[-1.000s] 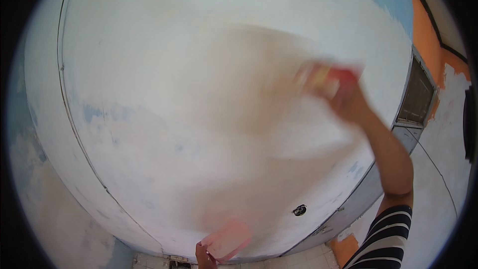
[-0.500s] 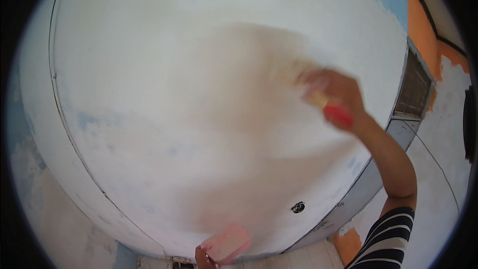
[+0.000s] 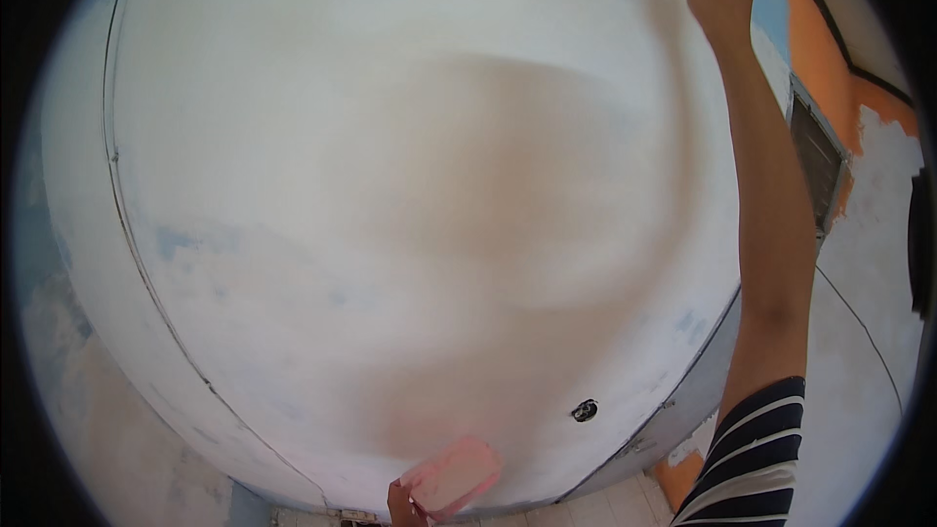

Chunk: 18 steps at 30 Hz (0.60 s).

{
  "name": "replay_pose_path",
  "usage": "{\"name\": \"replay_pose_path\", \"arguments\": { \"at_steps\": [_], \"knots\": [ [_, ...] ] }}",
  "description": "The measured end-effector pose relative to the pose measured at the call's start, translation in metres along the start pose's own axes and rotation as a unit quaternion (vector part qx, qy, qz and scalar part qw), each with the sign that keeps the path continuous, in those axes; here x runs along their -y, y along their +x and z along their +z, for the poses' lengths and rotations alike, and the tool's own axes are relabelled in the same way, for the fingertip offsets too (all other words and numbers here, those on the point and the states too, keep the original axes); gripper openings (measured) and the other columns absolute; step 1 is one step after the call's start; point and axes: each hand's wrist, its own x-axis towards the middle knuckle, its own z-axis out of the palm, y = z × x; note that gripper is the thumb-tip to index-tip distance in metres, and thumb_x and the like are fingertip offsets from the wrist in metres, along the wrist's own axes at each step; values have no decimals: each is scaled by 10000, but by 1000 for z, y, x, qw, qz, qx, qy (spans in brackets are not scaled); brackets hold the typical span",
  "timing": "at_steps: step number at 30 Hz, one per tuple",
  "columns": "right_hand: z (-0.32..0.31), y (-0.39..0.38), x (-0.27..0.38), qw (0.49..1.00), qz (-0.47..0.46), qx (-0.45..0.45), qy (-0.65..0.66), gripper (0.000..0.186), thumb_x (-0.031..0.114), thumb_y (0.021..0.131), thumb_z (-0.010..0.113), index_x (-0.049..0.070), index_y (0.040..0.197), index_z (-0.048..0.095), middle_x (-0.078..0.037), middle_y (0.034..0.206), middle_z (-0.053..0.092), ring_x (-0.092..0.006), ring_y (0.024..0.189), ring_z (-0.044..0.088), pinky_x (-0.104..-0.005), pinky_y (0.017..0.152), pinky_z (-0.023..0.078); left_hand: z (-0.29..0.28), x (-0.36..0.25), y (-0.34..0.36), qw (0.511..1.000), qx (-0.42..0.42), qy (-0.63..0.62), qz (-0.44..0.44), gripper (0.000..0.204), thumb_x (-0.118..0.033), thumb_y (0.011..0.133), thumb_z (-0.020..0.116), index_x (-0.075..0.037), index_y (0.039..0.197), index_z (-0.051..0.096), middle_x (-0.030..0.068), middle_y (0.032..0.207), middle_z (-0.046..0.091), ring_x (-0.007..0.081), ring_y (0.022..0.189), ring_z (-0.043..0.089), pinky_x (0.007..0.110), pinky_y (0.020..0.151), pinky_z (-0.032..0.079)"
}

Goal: The person paints a ceiling using a brush, frequently dipping the brush into a pink container held in their left hand.

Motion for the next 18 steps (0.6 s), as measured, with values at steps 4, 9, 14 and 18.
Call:
{"name": "replay_pose_path", "arguments": {
  "at_steps": [4,9,14,18],
  "knots": [
    [17,-102,82,958,48,280,-20,214,159,844,616,105,1039,684,-80,965,697,-294,917,659,-363,812,528,-8,6,-5,999,-3,-23,-23,560,-458,1014,318,35,1166,535,249,1075,577,417,972,551,510,825,429],
    [16,-194,177,782,-236,564,122,191,225,905,541,145,1040,652,-46,926,647,-235,954,650,-386,836,530,-10,6,0,999,10,-26,-32,540,-439,1015,328,38,1166,534,249,1077,576,418,972,550,510,825,430],
    [46,-76,64,954,41,240,176,226,235,853,691,28,942,715,-121,850,723,-213,771,683,-340,722,523,-17,10,11,999,6,-22,-26,521,-419,1016,338,40,1166,533,249,1080,576,420,973,549,511,825,431],
    [31,30,6,997,-19,-14,-75,178,97,928,598,5,1076,561,-66,905,643,-139,839,630,-288,766,512,-23,10,23,999,7,-33,-13,505,-404,1017,346,41,1166,532,249,1083,575,421,974,549,511,825,432]
  ]
}}
